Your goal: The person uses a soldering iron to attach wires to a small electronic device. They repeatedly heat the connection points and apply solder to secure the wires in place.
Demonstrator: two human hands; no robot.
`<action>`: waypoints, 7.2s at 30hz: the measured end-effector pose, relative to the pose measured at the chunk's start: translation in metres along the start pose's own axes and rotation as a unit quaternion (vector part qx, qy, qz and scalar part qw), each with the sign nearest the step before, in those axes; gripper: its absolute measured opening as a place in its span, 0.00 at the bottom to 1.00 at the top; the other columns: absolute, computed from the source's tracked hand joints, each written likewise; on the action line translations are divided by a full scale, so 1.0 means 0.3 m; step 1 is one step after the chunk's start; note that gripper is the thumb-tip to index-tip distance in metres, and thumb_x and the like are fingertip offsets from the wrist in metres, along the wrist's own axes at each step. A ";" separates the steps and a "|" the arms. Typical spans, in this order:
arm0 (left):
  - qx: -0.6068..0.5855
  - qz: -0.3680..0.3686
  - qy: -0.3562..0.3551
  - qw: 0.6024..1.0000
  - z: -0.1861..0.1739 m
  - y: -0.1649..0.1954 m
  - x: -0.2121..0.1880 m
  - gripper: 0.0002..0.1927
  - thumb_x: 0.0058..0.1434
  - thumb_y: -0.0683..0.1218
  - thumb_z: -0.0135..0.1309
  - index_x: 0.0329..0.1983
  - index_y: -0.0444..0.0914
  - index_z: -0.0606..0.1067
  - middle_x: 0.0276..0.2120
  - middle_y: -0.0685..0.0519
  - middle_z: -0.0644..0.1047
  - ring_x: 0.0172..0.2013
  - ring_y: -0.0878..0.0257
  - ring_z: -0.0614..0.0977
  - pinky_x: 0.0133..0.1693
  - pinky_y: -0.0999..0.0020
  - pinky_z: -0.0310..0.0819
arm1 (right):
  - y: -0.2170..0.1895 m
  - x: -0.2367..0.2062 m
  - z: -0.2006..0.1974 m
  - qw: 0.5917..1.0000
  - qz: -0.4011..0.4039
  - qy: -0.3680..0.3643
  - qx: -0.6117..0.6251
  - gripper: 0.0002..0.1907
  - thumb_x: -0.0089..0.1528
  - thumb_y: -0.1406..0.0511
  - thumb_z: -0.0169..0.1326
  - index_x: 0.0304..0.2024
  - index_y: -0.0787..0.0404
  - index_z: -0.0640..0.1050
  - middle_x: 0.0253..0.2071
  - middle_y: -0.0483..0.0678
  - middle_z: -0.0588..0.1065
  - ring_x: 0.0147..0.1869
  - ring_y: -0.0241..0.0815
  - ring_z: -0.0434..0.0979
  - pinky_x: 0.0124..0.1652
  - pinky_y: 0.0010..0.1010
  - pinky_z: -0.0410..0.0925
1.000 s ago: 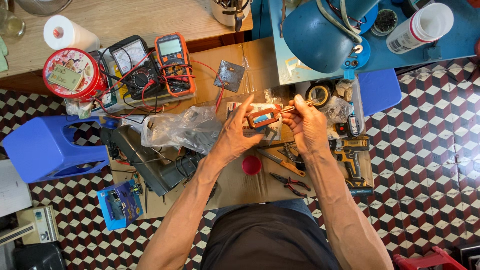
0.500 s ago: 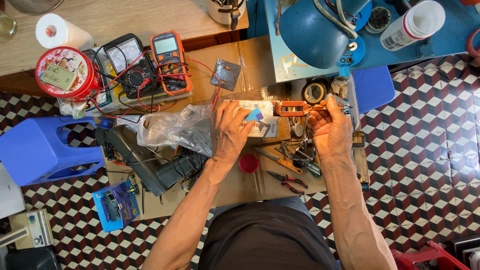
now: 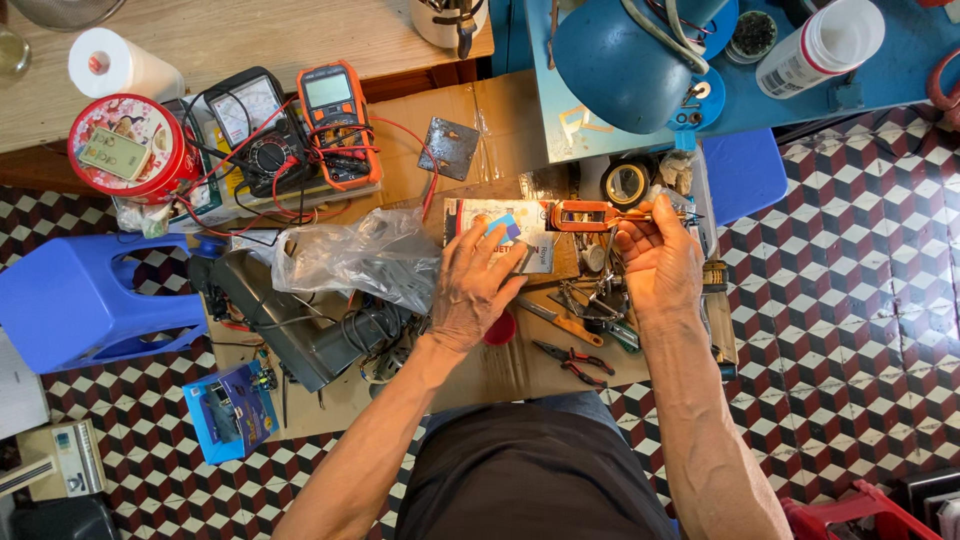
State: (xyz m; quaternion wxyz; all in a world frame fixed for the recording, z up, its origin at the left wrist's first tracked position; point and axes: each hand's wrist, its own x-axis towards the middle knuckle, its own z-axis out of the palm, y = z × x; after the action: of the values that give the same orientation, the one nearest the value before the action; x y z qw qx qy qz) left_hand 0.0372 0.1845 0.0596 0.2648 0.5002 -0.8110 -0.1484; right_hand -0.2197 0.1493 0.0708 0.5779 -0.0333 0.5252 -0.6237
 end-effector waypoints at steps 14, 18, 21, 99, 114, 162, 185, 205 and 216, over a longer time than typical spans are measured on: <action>-0.081 -0.053 0.084 0.992 -0.124 -0.019 0.040 0.35 0.55 0.48 0.71 0.62 0.38 0.67 0.62 0.42 0.71 0.64 0.47 0.71 0.67 0.53 0.63 | 0.140 0.021 0.071 0.995 0.043 -0.067 -0.057 0.13 0.67 0.60 0.58 0.41 0.66 0.77 0.34 0.51 0.78 0.36 0.40 0.82 0.37 0.28 0.77; -0.094 -0.064 0.041 0.993 -0.076 -0.021 0.137 0.43 0.49 0.47 0.72 0.66 0.35 0.65 0.58 0.41 0.72 0.60 0.45 0.72 0.64 0.52 0.64 | 0.204 0.042 0.111 0.993 0.050 -0.087 -0.065 0.13 0.67 0.61 0.58 0.41 0.65 0.77 0.35 0.51 0.79 0.36 0.40 0.82 0.38 0.28 0.77; -0.084 -0.089 -0.006 0.992 -0.040 -0.035 0.170 0.39 0.51 0.47 0.72 0.64 0.37 0.66 0.54 0.44 0.75 0.57 0.49 0.74 0.59 0.52 0.64 | 0.225 0.050 0.124 0.993 0.051 -0.084 -0.069 0.13 0.66 0.61 0.58 0.41 0.65 0.77 0.36 0.51 0.79 0.36 0.39 0.82 0.37 0.28 0.77; -0.332 -0.234 -0.222 0.886 -0.141 0.092 0.349 0.18 0.64 0.46 0.56 0.55 0.35 0.77 0.38 0.47 0.85 0.37 0.63 0.87 0.40 0.69 0.81 | -0.039 0.011 0.134 0.955 0.088 -0.172 -0.226 0.09 0.64 0.62 0.60 0.36 0.62 0.78 0.30 0.46 0.79 0.29 0.33 0.77 0.32 0.21 0.70; -0.473 -0.321 -0.250 0.782 0.016 0.063 0.468 0.16 0.64 0.44 0.54 0.51 0.30 0.76 0.29 0.56 0.82 0.29 0.74 0.80 0.33 0.77 0.75 | -0.095 0.191 0.086 0.949 0.164 -0.193 -0.186 0.13 0.64 0.58 0.61 0.34 0.60 0.76 0.29 0.43 0.76 0.29 0.31 0.75 0.32 0.20 0.70; -0.263 -0.204 -0.159 0.930 -0.099 0.145 0.456 0.13 0.63 0.50 0.60 0.44 0.36 0.77 0.32 0.47 0.84 0.32 0.61 0.88 0.34 0.65 0.81 | -0.064 0.153 0.097 0.948 0.102 -0.244 -0.179 0.09 0.67 0.63 0.57 0.41 0.63 0.78 0.34 0.46 0.78 0.33 0.33 0.76 0.36 0.25 0.70; -0.142 -0.186 0.017 0.972 -0.202 0.063 0.186 0.28 0.56 0.48 0.67 0.58 0.36 0.71 0.53 0.44 0.76 0.55 0.49 0.78 0.57 0.57 0.73 | 0.081 0.031 0.207 0.967 0.016 -0.196 -0.160 0.10 0.68 0.62 0.58 0.43 0.64 0.77 0.36 0.48 0.79 0.38 0.36 0.78 0.41 0.27 0.72; -0.169 -0.200 0.049 0.964 -0.186 0.045 0.153 0.33 0.58 0.43 0.67 0.65 0.37 0.68 0.53 0.44 0.81 0.53 0.52 0.84 0.54 0.61 0.80 | 0.120 -0.023 0.219 0.973 0.012 -0.177 -0.149 0.10 0.68 0.62 0.57 0.42 0.64 0.76 0.36 0.49 0.78 0.40 0.37 0.79 0.44 0.31 0.75; -0.179 -0.197 0.047 0.963 -0.202 0.060 0.165 0.31 0.59 0.43 0.66 0.65 0.36 0.69 0.54 0.43 0.80 0.54 0.52 0.84 0.54 0.62 0.81 | 0.118 -0.029 0.215 0.977 0.011 -0.172 -0.128 0.09 0.68 0.63 0.57 0.41 0.64 0.75 0.36 0.49 0.78 0.39 0.37 0.79 0.44 0.31 0.75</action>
State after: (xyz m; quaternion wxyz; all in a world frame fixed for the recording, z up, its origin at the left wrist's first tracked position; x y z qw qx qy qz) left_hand 0.0412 0.1502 0.1319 0.3532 0.6009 -0.6433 -0.3167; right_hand -0.1507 0.1239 0.0801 0.6570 -0.2082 0.4940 -0.5300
